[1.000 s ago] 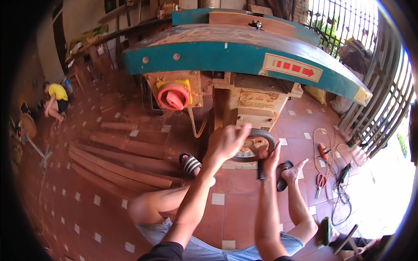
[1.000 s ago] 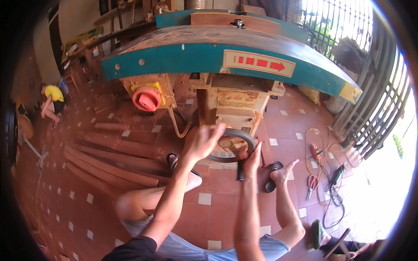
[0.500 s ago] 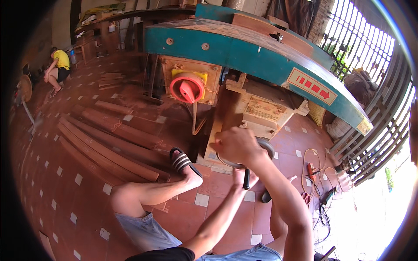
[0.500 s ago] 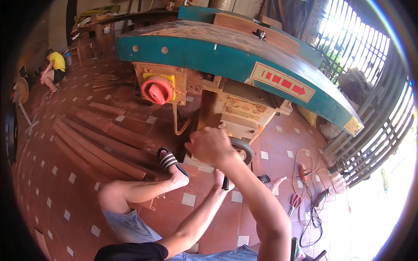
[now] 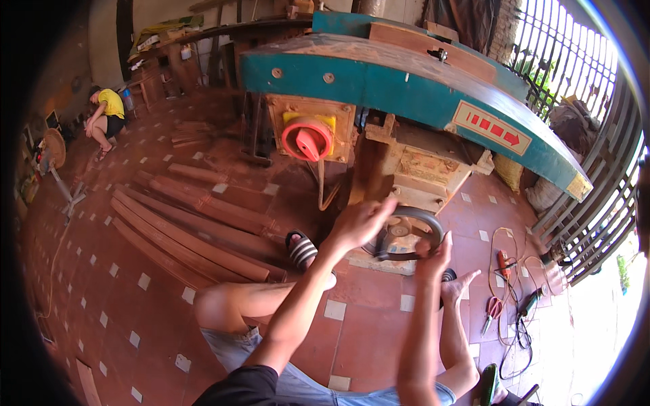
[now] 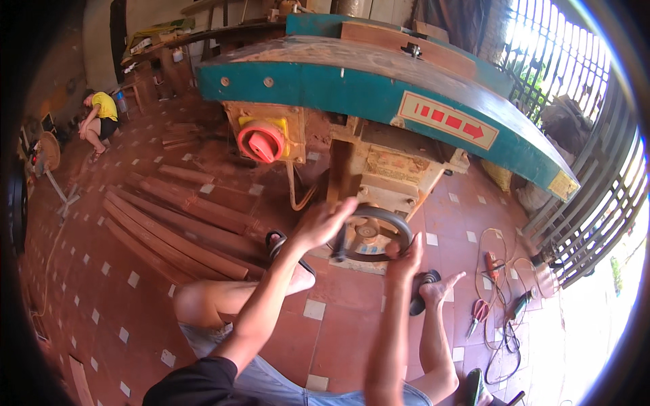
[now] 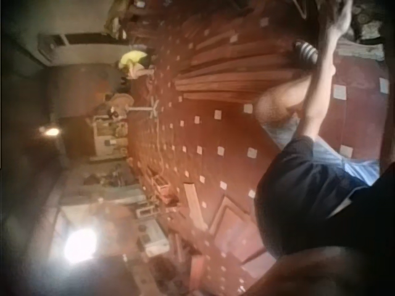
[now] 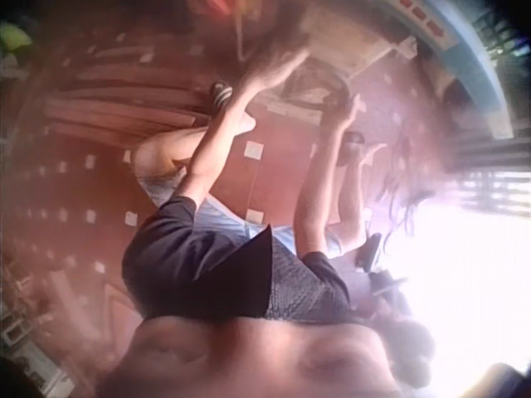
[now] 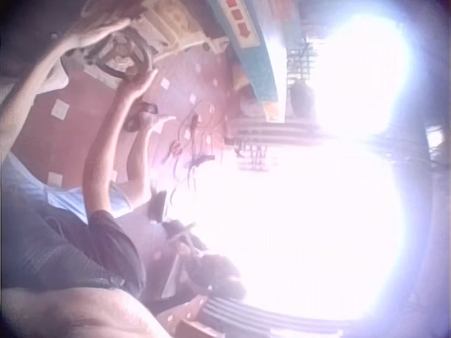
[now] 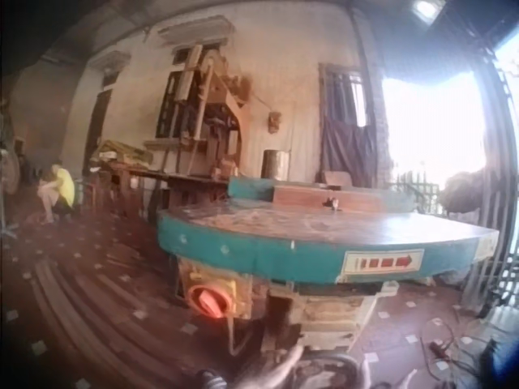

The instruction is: The person sits on the floor and operates a wood planer by turning a handwheel to feed wooden planks through the machine. The person repeatedly feeds planks, adjusts the wheel, and removes processed pieces.

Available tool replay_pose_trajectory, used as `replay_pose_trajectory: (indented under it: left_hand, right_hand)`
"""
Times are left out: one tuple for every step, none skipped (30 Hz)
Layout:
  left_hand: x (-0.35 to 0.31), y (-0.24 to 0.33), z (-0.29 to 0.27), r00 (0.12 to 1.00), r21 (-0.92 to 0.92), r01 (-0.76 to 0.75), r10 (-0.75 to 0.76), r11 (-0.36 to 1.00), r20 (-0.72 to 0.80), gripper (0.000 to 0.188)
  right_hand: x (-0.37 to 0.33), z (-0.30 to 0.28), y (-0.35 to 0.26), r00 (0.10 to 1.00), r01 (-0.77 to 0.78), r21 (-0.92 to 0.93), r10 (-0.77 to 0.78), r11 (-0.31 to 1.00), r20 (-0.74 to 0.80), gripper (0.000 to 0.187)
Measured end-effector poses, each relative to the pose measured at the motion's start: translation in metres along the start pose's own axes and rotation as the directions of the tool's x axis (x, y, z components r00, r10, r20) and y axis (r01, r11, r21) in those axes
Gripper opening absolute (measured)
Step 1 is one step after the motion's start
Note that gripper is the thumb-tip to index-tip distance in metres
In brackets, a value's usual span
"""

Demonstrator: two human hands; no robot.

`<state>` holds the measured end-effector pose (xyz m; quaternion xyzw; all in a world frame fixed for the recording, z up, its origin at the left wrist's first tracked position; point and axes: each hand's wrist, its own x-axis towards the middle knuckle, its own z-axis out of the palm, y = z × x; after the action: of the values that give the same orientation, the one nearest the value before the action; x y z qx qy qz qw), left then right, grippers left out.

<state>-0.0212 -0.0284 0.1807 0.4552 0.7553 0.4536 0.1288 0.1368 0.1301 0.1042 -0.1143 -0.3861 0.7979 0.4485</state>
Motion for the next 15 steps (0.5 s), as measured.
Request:
replay_pose_trajectory:
  left_hand:
    - [-0.002, 0.031, 0.004, 0.990, 0.198, -0.044, 0.069, 0.979, -0.124, 0.074]
    - [-0.004, 0.052, 0.008, 0.960, 0.396, -0.052, 0.156, 0.917, -0.235, 0.074]
    - [-0.002, 0.057, 0.001, 0.990, 0.293, -0.003, 0.045, 0.956, -0.136, 0.071]
    - [-0.004, 0.054, -0.009, 0.998, 0.202, 0.060, -0.057, 0.978, -0.023, 0.069]
    - [-0.001, 0.024, 0.001, 0.987, -0.010, -0.021, 0.019, 1.000, -0.162, 0.067]
    - [0.000, -0.001, 0.016, 0.952, -0.406, -0.104, -0.027, 0.908, -0.305, 0.066]
    - [-0.001, -0.044, 0.024, 0.962, -0.690, -0.050, -0.149, 0.723, -0.227, 0.054]
    - [-0.009, -0.086, 0.042, 0.916, -0.871, -0.090, -0.304, 0.484, -0.263, 0.052]
    - [-0.015, -0.099, 0.068, 0.894, -0.948, -0.072, -0.402, 0.309, -0.199, 0.053]
    - [-0.021, -0.101, 0.094, 0.865, -0.990, -0.069, -0.488, 0.124, -0.121, 0.055]
    - [-0.026, -0.091, 0.123, 0.931, -0.992, -0.063, -0.364, -0.110, -0.019, 0.056]
    - [-0.028, -0.077, 0.152, 0.975, -0.943, -0.022, -0.214, -0.331, 0.052, 0.057]
    - [-0.029, -0.066, 0.181, 0.976, -0.870, 0.038, -0.169, -0.492, 0.138, 0.057]
    - [-0.023, -0.053, 0.205, 0.971, -0.766, 0.101, -0.104, -0.635, 0.214, 0.058]
    - [-0.018, -0.015, 0.214, 0.961, -0.731, 0.061, -0.159, -0.680, 0.228, 0.059]
  right_hand:
    - [-0.003, -0.007, 0.027, 1.000, 0.009, 0.201, -0.004, 0.980, -0.023, 0.043]
    - [-0.007, -0.006, 0.048, 0.999, 0.015, 0.398, 0.001, 0.917, -0.041, 0.042]
    - [-0.008, -0.001, 0.046, 0.997, -0.007, 0.398, 0.035, 0.917, -0.064, 0.040]
    - [-0.010, 0.004, 0.036, 0.996, -0.058, 0.437, 0.079, 0.898, -0.030, 0.041]
    - [-0.008, 0.001, 0.027, 0.991, -0.130, 0.257, 0.130, 0.958, 0.015, 0.042]
    - [-0.004, -0.007, 0.016, 0.980, -0.195, 0.069, 0.192, 0.978, 0.049, 0.043]
    - [0.010, -0.024, 0.003, 0.989, -0.147, -0.197, 0.150, 0.969, 0.002, 0.047]
    - [0.019, -0.015, -0.014, 0.994, 0.107, -0.641, -0.067, 0.760, 0.087, 0.044]
    - [0.022, 0.009, -0.034, 0.971, 0.236, -0.713, -0.143, 0.660, 0.189, 0.040]
    - [0.023, 0.040, -0.055, 0.933, 0.360, -0.758, -0.197, 0.544, 0.302, 0.036]
    - [0.020, 0.072, -0.073, 0.931, 0.363, -0.818, -0.144, 0.447, 0.335, 0.034]
    - [0.015, 0.105, -0.080, 0.929, 0.366, -0.864, -0.086, 0.346, 0.359, 0.032]
    - [0.016, 0.133, -0.074, 0.849, 0.510, -0.839, 0.043, 0.191, 0.526, 0.035]
    - [0.014, 0.162, -0.067, 0.737, 0.652, -0.756, 0.192, 0.048, 0.648, 0.039]
    - [0.005, 0.195, -0.067, 0.737, 0.636, -0.750, 0.428, -0.180, 0.523, 0.041]
